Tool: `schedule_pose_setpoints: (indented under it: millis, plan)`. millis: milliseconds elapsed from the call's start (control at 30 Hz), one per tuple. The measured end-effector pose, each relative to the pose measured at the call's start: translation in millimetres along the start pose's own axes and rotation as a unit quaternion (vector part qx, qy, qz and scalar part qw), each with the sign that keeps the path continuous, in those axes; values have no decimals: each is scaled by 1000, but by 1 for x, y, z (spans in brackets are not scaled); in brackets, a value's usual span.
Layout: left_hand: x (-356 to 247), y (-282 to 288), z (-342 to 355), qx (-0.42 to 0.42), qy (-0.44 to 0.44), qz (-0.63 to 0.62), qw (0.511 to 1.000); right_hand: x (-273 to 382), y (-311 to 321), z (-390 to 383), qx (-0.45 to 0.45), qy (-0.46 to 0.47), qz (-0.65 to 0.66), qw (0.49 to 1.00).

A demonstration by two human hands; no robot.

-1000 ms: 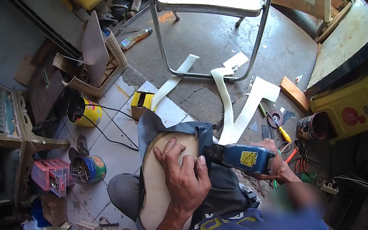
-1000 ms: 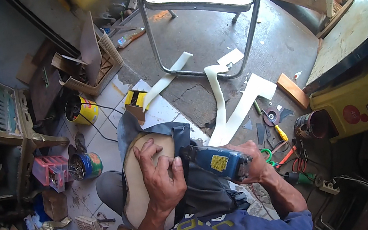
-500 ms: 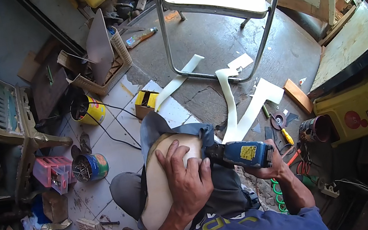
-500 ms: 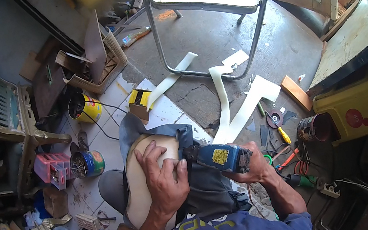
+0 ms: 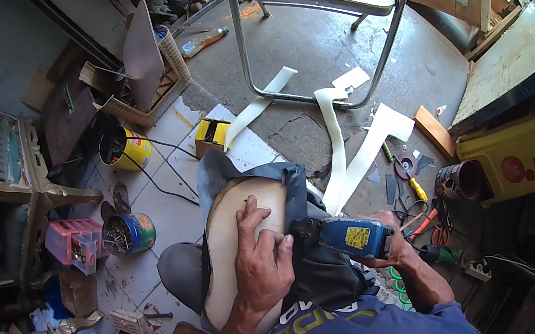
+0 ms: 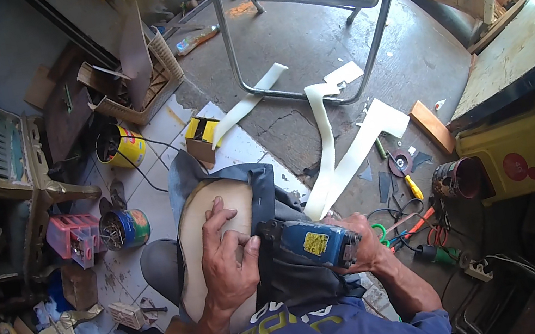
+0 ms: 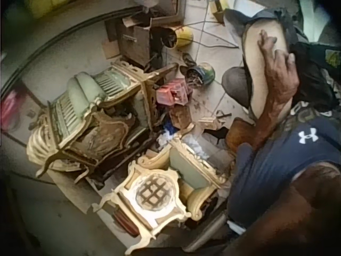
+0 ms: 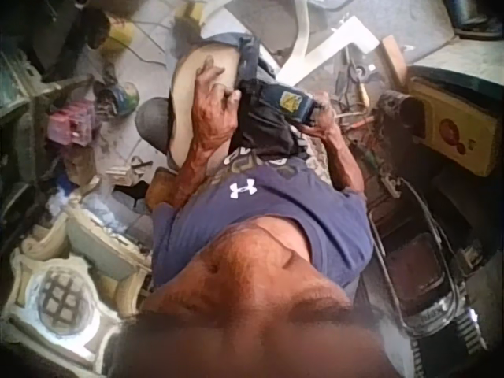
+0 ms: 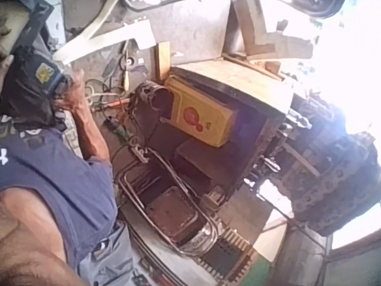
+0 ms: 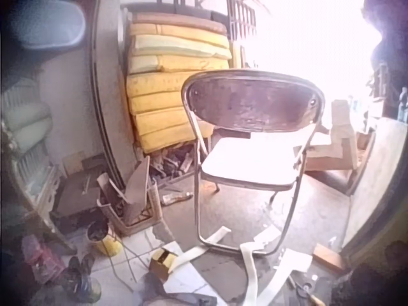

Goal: The person wraps a black fabric piece around a wooden furniture part, securing it with a pneumatic stapler and trimming excess fabric with shears, then fits the upholstered piece onto a metal chair frame.

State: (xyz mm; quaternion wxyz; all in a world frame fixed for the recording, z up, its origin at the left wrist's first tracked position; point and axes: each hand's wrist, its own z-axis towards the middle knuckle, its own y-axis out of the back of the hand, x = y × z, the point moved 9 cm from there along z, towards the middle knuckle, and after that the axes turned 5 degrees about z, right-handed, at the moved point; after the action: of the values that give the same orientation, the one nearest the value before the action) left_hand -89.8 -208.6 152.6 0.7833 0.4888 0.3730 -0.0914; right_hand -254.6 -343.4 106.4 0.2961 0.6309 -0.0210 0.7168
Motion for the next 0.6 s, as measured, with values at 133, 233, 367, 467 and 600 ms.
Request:
schedule_pose_setpoints:
  millis: [133,233,367,467,600]
  plan:
    - [0,3,-1,-8,3,8,1000,-2,-5,-4,-10,15,-29,999]
    - [1,0,-5,-4,-14,21,1000,1,-4,3,10,-12,-31,999]
    - [-4,-1,-13,22,-17,66,997,5,-3,5,15,-19,-61,998]
    - [-18,-1,-24,83,-18,147,986,-6,-3,-9,-4,-33,-29,999]
    - [4,4,-17,71,-7,40,997,-11,-4,-17,-8,-16,-34,999]
